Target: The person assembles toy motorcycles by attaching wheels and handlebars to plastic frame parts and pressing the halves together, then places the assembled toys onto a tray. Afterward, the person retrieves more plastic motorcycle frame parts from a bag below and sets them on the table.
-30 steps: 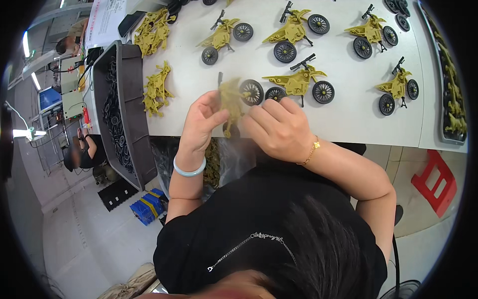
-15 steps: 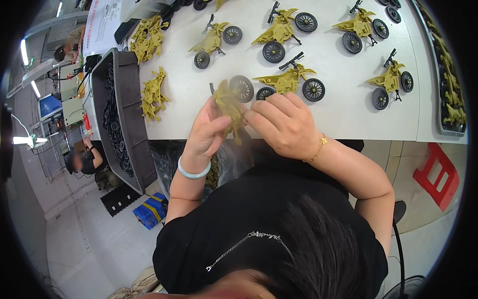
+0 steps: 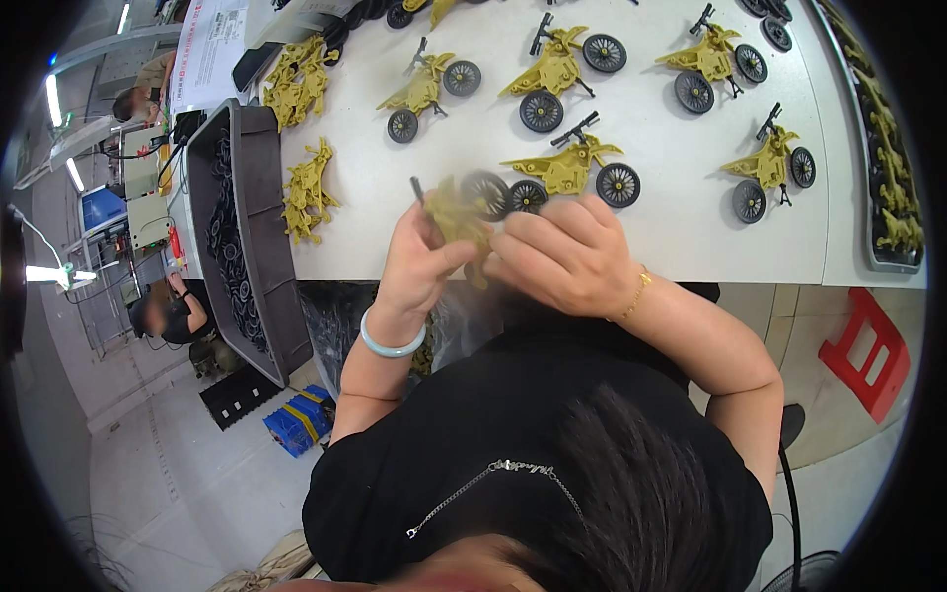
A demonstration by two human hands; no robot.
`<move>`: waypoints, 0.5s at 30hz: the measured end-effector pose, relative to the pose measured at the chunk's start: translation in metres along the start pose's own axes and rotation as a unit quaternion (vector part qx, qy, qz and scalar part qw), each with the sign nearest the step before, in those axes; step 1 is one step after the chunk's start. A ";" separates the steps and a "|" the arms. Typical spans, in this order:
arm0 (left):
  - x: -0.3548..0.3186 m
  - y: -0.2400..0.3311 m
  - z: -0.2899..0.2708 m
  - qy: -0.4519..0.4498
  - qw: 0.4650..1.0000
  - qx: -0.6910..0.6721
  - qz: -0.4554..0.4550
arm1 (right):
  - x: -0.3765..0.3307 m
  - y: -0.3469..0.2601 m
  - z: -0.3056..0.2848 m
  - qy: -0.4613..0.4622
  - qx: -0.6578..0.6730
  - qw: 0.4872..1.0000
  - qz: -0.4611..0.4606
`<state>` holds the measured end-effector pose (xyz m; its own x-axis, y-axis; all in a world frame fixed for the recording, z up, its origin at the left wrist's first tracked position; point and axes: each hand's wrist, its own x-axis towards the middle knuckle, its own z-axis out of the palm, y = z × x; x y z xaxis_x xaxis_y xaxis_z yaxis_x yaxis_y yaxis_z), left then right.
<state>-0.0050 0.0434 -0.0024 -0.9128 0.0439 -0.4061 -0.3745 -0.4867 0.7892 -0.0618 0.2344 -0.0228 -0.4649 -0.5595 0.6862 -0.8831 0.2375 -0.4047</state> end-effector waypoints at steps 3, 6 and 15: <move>-0.005 0.007 0.013 0.008 0.972 0.234 0.013 | 0.014 -0.006 -0.014 0.107 0.064 0.981 0.151; -0.007 0.014 0.034 0.019 0.864 0.501 0.043 | 0.019 0.007 -0.017 -0.102 0.205 0.951 0.207; -0.005 0.015 0.023 -0.027 0.904 0.379 0.196 | 0.003 0.024 -0.047 0.025 0.359 0.892 0.272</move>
<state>-0.0095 0.0566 0.0220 -0.9985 0.0507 -0.0198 -0.0058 0.2636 0.9646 -0.0868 0.2755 -0.0023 -0.8309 -0.4762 0.2879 -0.2647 -0.1168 -0.9572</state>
